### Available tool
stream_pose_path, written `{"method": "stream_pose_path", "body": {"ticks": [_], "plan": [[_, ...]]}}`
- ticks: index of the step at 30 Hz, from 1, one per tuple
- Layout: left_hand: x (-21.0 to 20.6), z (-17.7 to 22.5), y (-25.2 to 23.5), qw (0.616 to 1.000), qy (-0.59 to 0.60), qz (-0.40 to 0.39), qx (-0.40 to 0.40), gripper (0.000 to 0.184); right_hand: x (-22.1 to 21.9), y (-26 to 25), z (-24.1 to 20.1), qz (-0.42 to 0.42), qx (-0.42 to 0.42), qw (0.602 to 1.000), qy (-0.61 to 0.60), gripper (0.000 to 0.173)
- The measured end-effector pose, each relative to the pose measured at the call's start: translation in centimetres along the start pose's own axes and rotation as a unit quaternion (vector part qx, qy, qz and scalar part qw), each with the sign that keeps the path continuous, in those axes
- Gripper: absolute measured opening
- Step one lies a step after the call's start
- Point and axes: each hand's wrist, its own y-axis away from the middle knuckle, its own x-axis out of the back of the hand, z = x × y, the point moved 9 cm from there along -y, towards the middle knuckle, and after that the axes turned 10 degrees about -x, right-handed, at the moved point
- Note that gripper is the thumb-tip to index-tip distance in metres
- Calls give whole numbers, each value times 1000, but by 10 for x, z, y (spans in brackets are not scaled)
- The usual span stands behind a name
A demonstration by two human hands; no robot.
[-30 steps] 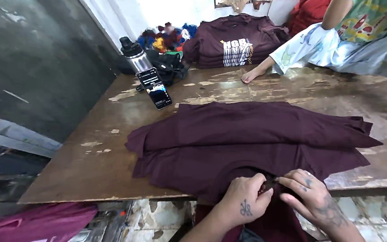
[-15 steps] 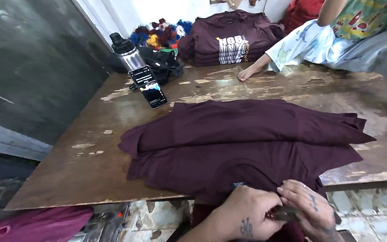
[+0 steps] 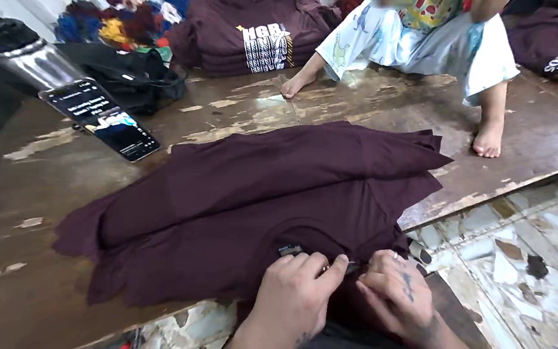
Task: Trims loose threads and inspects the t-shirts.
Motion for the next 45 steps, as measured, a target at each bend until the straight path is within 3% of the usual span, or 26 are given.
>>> {"method": "stream_pose_path", "body": {"ticks": [3, 7, 9, 10, 12, 14, 15, 16, 18, 19, 21, 23, 25, 27, 30, 32, 35, 39, 43, 45], "plan": [[4, -12, 6, 999, 13, 3, 39, 30, -7, 2, -13, -34, 5, 999, -37, 16], [50, -64, 42, 959, 87, 79, 259, 34, -48, 14, -44, -262, 0, 958, -112, 21], [75, -83, 70, 925, 71, 136, 347, 33, -63, 6, -62, -309, 43, 939, -142, 21], [80, -87, 80, 914, 57, 128, 382, 37, -68, -2, -69, -308, 70, 935, -164, 26], [69, -83, 93, 897, 37, 6, 441, 46, -76, -14, -74, -271, 112, 938, -183, 43], [39, -77, 109, 860, 51, -139, 488, 50, -93, -13, -65, -209, 127, 952, -185, 47], [29, -74, 117, 855, 49, -154, 493, 43, -104, -13, -59, -194, 130, 955, -181, 41], [28, -72, 123, 871, 30, -111, 477, 33, -115, -16, -55, -191, 128, 958, -171, 34], [41, -67, 134, 903, 8, 68, 424, 20, -134, -28, -48, -192, 96, 968, -129, 33], [48, -66, 140, 899, 49, 164, 404, 18, -141, -35, -48, -191, 78, 972, -109, 41], [51, -70, 147, 861, 188, 282, 379, 14, -149, -51, -55, -190, 70, 976, -85, 45], [42, -74, 152, 814, 301, 323, 377, 13, -153, -60, -59, -181, 91, 973, -112, 27], [36, -80, 157, 774, 366, 339, 390, 14, -148, -62, -51, -178, 94, 966, -162, 25], [33, -81, 157, 764, 397, 329, 387, 13, -143, -59, -44, -185, 84, 964, -172, 31], [31, -81, 151, 776, 411, 310, 364, 14, -148, -62, -49, -232, 63, 961, -138, 39], [30, -81, 147, 788, 405, 299, 354, 15, -151, -64, -56, -232, 82, 961, -130, 32], [29, -82, 144, 794, 407, 287, 347, 15, -143, -59, -54, -178, 114, 965, -155, 28], [36, -84, 147, 783, 396, 298, 377, 16, -123, -55, -45, -117, 92, 975, -165, 33], [35, -83, 143, 802, 392, 259, 369, 17, -125, -46, -44, -179, 69, 970, -152, 32], [36, -85, 141, 800, 398, 258, 366, 17, -128, -50, -44, -202, 42, 967, -150, 48]]}}
